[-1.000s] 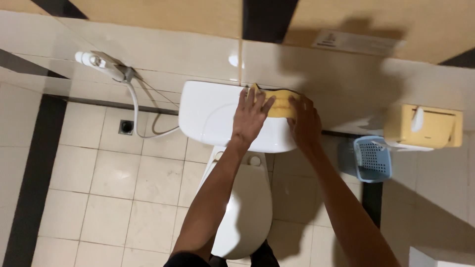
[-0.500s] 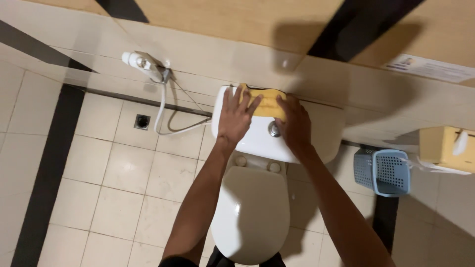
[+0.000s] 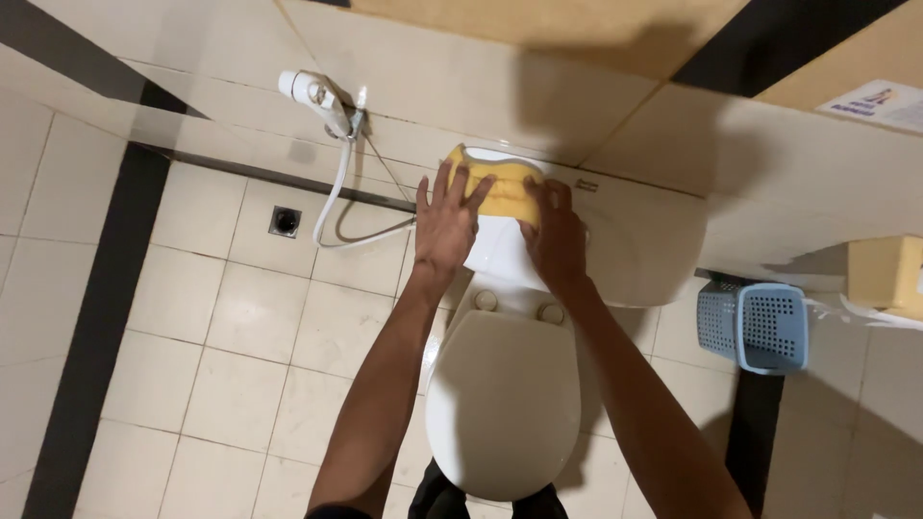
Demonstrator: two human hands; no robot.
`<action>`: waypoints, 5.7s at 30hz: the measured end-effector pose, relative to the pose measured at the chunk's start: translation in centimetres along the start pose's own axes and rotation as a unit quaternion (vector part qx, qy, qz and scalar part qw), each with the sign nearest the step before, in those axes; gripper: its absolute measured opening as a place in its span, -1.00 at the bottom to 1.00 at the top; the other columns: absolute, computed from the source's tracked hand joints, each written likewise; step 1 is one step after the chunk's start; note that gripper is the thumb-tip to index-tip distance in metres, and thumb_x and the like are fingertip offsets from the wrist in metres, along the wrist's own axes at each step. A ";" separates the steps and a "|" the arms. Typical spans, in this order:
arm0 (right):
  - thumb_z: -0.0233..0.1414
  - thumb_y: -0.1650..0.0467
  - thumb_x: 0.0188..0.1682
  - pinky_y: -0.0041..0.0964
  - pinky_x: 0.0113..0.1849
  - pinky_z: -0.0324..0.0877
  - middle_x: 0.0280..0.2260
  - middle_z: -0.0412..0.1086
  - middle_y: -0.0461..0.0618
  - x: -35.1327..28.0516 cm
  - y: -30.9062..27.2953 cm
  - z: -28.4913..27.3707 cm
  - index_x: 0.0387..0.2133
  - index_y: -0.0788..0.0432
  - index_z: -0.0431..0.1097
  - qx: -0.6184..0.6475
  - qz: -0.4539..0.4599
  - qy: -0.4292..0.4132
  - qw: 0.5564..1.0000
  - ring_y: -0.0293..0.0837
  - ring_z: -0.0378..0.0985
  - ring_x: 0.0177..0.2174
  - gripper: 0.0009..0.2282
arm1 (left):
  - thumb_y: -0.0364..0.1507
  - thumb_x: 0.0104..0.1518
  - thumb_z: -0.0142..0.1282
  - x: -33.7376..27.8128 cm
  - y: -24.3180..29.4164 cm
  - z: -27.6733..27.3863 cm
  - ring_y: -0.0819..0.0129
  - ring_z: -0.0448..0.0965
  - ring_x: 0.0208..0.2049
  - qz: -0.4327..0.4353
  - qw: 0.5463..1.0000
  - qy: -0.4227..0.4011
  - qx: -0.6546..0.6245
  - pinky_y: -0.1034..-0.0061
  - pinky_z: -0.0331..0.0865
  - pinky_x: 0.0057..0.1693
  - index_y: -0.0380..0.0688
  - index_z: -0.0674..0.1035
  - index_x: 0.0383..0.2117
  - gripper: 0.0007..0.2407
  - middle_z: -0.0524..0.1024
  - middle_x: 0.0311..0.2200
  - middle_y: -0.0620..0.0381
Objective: The person cleans a white toilet in a bathroom using a yellow sponge. They wipe the toilet tank, seat, and lid, periodically rinsing the sponge in the sink and wringing it out on a green cloth.
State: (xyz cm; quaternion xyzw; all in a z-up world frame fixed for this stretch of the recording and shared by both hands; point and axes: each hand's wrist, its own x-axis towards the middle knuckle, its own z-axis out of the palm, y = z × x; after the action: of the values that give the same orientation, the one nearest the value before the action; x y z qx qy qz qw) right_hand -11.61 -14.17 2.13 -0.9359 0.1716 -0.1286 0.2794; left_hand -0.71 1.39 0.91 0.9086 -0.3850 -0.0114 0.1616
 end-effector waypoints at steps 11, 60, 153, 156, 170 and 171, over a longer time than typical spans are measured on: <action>0.27 0.53 -0.16 -0.01 -0.08 0.42 0.09 0.28 0.16 -5.0 -2.4 -1.6 0.16 0.15 0.32 0.063 -0.055 -0.010 0.996 0.21 0.45 -0.02 -0.45 | -0.59 0.01 0.15 -6.3 0.5 0.9 -0.20 0.19 0.32 -0.009 1.000 0.022 -0.009 0.16 0.25 0.34 0.06 0.45 0.24 -0.44 0.31 0.24 -0.11; 0.30 0.49 -0.24 0.03 -0.12 0.44 0.06 0.29 0.08 -4.9 14.2 -11.3 0.20 0.01 0.28 -0.067 0.015 0.043 0.997 0.17 0.46 -0.11 -0.35 | -0.53 0.16 0.08 4.3 16.6 5.7 -0.11 0.16 0.38 0.107 0.989 -0.010 0.106 0.04 0.09 0.40 0.10 0.34 0.32 -0.48 0.25 0.32 -0.09; 0.21 0.53 -0.19 0.06 -0.08 0.41 -0.02 0.26 0.22 -10.3 16.5 -13.1 0.09 0.13 0.29 -0.111 0.028 0.025 0.993 0.24 0.44 -0.07 -0.49 | -0.41 0.19 -0.01 1.7 25.6 7.9 -0.33 0.45 0.09 0.178 0.946 -0.012 0.270 -0.12 0.21 0.27 -0.34 0.63 -0.11 -0.72 0.50 0.01 -0.36; 0.21 0.52 -0.19 0.05 -0.09 0.42 -0.02 0.26 0.20 -9.3 17.0 -12.7 0.09 0.13 0.29 -0.130 0.032 0.034 0.990 0.22 0.44 -0.07 -0.49 | -0.47 0.18 0.01 2.2 24.2 8.5 -0.27 0.46 0.07 0.176 0.939 0.049 0.293 -0.06 0.29 0.21 -0.46 0.60 -0.01 -0.68 0.47 0.03 -0.33; 0.21 0.51 -0.18 0.08 -0.03 0.37 0.01 0.28 0.20 -3.1 14.6 -9.0 0.14 0.17 0.26 -0.108 0.019 0.022 0.994 0.20 0.34 0.02 -0.46 | -0.45 0.21 -0.01 5.6 16.7 8.3 -0.25 0.41 0.16 0.181 0.949 0.065 0.248 -0.11 0.26 0.26 -0.38 0.41 0.19 -0.59 0.40 0.11 -0.35; 0.21 0.51 -0.16 0.07 -0.01 0.36 0.04 0.27 0.22 -2.7 14.1 -8.7 0.15 0.17 0.27 -0.096 0.035 0.011 0.995 0.20 0.33 0.03 -0.46 | -0.46 0.26 -0.02 5.7 15.9 8.1 -0.23 0.38 0.20 0.177 0.949 0.039 0.256 -0.09 0.25 0.27 -0.38 0.36 0.24 -0.59 0.38 0.14 -0.35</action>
State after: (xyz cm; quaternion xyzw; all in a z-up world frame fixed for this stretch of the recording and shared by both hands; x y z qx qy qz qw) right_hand -20.51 -28.34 0.78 -0.9504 0.2188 -0.1115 0.1907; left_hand -8.97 -15.33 -1.39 0.8361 -0.5234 0.1519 -0.0622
